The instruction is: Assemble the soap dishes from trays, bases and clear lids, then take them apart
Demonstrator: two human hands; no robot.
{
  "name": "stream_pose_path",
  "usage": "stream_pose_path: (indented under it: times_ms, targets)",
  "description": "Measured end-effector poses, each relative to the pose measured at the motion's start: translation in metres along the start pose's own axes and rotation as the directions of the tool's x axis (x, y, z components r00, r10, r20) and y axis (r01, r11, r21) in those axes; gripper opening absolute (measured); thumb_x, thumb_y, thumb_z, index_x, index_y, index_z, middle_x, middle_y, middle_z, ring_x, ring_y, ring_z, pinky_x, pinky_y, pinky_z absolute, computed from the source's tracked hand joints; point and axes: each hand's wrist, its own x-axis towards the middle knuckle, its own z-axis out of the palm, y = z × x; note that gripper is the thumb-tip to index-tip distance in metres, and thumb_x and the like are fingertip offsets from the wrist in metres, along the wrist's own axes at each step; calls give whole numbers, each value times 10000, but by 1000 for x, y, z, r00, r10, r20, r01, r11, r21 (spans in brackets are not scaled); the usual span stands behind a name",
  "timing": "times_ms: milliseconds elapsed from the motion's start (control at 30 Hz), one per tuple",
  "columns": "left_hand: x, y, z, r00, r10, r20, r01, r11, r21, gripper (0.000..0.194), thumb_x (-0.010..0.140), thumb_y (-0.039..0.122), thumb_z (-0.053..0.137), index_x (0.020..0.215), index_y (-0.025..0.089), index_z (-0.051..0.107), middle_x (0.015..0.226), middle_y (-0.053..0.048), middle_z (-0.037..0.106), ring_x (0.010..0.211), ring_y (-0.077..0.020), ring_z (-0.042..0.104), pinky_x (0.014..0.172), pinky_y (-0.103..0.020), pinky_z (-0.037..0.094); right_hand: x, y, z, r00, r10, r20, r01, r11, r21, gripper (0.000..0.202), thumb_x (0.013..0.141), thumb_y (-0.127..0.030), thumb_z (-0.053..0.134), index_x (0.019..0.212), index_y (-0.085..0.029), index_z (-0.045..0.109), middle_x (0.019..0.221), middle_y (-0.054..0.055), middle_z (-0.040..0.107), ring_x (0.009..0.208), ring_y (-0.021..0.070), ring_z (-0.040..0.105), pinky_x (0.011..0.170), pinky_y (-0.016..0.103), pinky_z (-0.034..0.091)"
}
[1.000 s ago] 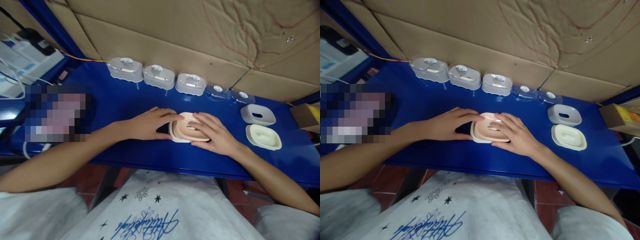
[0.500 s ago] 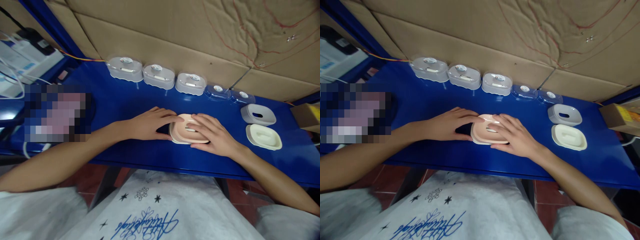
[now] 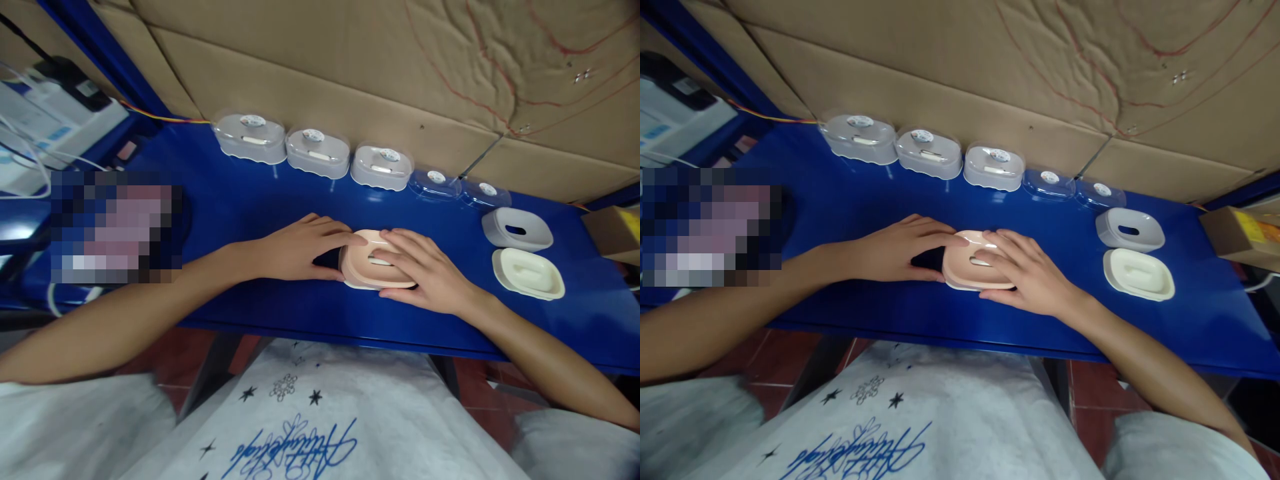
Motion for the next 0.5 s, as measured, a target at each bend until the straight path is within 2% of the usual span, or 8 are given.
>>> stream_pose_path:
  times_ms: [200,367,500]
  targets:
    - [0,1,0,1000,-3,8,3,1000,14,623,1099,589,672,1627,286,537,1560,-137,663,1398,-323,617,1152,-416,383,3,0,-1,999,-7,46,4,998,70,609,1052,-535,710,1586,-288,551,1699,184,525,1595,416,474,1251,688,481]
    - [-1,2,-2,1000,12,17,-12,1000,10,665,1107,623,639,1655,266,513,1573,-153,647,1406,-333,610,1162,-437,394,4,0,0,999,-21,45,18,997,71,607,1057,-542,700,1566,-245,555,1692,215,507,1599,420,458,1252,686,487]
    - [-2,1,-1,999,41,0,-41,999,26,625,1140,629,555,1635,247,541,1621,-190,588,1430,-352,592,1181,-472,403,2,1,2,998,11,65,-16,997,73,599,1048,-547,710,1569,-289,564,1716,166,505,1608,426,446,1263,697,477]
